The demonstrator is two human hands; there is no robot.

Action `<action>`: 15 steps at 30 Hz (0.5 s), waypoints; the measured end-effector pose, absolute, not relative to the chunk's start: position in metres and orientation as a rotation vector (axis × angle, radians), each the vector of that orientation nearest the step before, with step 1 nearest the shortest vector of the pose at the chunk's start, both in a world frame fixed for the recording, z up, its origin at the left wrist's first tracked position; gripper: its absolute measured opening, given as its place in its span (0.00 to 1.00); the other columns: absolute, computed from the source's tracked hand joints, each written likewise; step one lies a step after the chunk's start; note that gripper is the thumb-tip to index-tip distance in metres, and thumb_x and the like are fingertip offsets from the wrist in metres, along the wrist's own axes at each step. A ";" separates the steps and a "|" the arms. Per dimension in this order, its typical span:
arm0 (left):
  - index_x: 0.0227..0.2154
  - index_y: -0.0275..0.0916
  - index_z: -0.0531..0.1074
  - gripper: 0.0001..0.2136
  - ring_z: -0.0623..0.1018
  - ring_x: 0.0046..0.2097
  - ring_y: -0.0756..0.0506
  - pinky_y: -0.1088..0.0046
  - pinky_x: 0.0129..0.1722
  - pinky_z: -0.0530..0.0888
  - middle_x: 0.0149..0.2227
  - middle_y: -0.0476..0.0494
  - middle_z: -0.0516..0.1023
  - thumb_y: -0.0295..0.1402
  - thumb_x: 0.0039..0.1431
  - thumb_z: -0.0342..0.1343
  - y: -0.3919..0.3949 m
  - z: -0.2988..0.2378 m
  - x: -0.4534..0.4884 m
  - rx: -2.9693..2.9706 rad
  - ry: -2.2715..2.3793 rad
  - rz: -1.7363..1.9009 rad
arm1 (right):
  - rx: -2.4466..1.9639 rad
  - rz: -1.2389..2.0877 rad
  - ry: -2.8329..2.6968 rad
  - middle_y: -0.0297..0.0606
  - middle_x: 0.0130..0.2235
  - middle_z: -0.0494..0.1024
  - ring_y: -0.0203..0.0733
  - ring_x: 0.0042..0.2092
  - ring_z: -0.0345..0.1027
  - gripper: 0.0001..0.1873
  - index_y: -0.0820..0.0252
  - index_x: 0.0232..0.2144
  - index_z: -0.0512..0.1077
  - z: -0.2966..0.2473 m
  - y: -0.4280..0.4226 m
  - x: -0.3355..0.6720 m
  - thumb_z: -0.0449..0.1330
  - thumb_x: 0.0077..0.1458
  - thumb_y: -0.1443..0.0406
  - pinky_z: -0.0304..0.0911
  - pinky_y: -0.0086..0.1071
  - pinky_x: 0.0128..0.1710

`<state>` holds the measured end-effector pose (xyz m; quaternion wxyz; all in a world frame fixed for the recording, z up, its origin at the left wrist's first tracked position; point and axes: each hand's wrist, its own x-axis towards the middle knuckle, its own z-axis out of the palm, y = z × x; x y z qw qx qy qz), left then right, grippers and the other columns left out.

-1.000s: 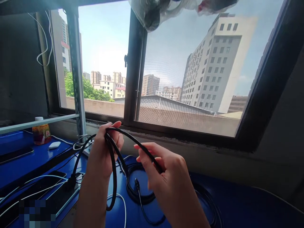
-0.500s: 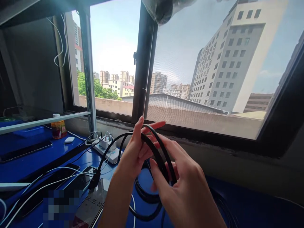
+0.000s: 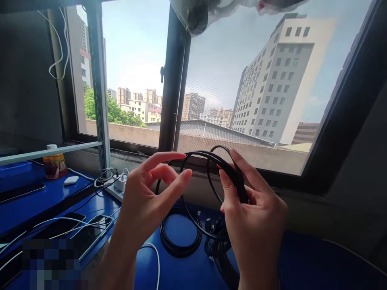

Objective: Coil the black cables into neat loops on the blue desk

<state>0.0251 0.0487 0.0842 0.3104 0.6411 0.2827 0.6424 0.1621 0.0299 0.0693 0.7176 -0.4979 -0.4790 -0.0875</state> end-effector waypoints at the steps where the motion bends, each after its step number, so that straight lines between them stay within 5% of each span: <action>1: 0.45 0.43 0.75 0.20 0.75 0.32 0.47 0.72 0.37 0.72 0.29 0.48 0.78 0.38 0.47 0.64 0.052 0.083 0.026 1.738 0.762 1.783 | -1.091 -0.244 -1.112 0.35 0.28 0.78 0.30 0.15 0.60 0.23 0.50 0.48 0.76 0.068 0.027 0.163 0.66 0.50 0.52 0.55 0.23 0.11; 3: 0.51 0.47 0.71 0.28 0.74 0.48 0.43 0.66 0.50 0.69 0.46 0.45 0.77 0.35 0.42 0.67 0.062 0.078 0.028 1.851 0.754 1.848 | -1.059 -0.346 -1.270 0.32 0.30 0.80 0.31 0.17 0.62 0.21 0.45 0.49 0.75 0.067 0.019 0.163 0.65 0.53 0.53 0.60 0.24 0.14; 5: 0.49 0.45 0.72 0.26 0.73 0.50 0.42 0.64 0.52 0.68 0.49 0.44 0.76 0.32 0.43 0.65 0.074 0.075 0.033 1.920 0.740 1.790 | -1.032 -0.431 -1.430 0.30 0.35 0.80 0.32 0.19 0.67 0.16 0.42 0.49 0.75 0.066 0.010 0.161 0.62 0.57 0.55 0.66 0.25 0.19; 8: 0.27 0.38 0.76 0.07 0.75 0.33 0.47 0.71 0.35 0.70 0.28 0.47 0.77 0.36 0.51 0.57 0.088 0.071 0.039 1.827 0.701 1.692 | -1.021 -0.536 -1.492 0.25 0.38 0.80 0.37 0.29 0.75 0.13 0.37 0.46 0.75 0.066 -0.002 0.153 0.59 0.61 0.60 0.73 0.29 0.33; 11: 0.11 0.39 0.62 0.20 0.64 0.18 0.53 0.76 0.20 0.61 0.12 0.51 0.63 0.42 0.52 0.55 0.091 0.071 0.041 1.684 0.589 1.559 | -1.048 -0.554 -1.394 0.24 0.39 0.80 0.41 0.36 0.76 0.12 0.36 0.44 0.76 0.066 -0.005 0.147 0.61 0.59 0.62 0.72 0.33 0.39; 15: 0.09 0.41 0.54 0.21 0.54 0.11 0.56 0.77 0.12 0.51 0.08 0.56 0.53 0.43 0.43 0.59 0.086 0.075 0.034 1.438 0.532 1.513 | -1.035 -0.457 -1.219 0.30 0.29 0.79 0.38 0.25 0.72 0.10 0.47 0.39 0.78 0.067 0.013 0.150 0.66 0.52 0.57 0.69 0.31 0.27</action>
